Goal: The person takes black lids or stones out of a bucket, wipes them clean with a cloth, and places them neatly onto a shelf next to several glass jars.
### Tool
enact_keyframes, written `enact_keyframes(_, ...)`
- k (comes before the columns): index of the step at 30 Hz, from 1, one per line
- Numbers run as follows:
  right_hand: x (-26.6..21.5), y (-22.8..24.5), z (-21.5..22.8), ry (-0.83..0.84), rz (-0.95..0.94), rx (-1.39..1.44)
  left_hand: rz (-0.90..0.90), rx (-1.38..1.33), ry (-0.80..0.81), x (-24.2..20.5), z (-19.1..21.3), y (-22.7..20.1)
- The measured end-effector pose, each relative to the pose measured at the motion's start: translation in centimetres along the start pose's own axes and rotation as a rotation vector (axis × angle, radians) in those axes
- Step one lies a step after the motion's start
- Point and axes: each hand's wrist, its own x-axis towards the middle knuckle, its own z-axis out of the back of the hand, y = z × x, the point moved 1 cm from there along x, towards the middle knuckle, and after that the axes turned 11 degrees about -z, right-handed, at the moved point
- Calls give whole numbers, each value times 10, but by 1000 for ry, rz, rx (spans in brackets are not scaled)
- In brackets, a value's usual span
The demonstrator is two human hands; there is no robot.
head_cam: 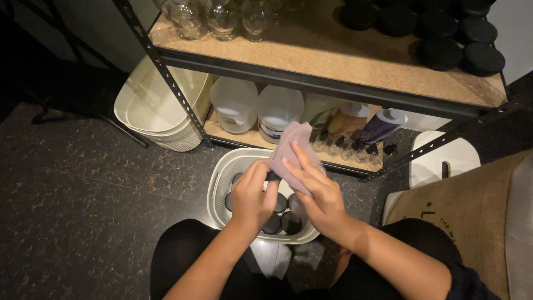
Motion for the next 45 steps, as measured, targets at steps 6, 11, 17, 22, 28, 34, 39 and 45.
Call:
enact_keyframes(6,11,14,0,-81,-165,186,228,-442,-221,8,-5,-12)
enact_keyframes(11,1,-22,-2,-235,-456,356,242,-598,-295,17,-3,-22)
enact_keyframes(17,0,-2,1,53,109,-118,164,-151,-104,-8,-14,2)
enact_keyframes(22,3,-4,6,48,18,51,451,-415,-203,-22,-26,9)
enact_keyframes(28,0,-67,7,-156,-385,231,681,-853,-290,-6,-24,0)
enact_keyframes(34,8,-73,24,-89,-422,75,811,-1007,-270,0,-22,-6)
enact_keyframes(39,21,10,56,10,-219,-215,871,-1045,-197,2,-30,-10)
enact_keyframes(45,10,30,83,6,-280,-284,935,-1101,-72,49,-37,-35)
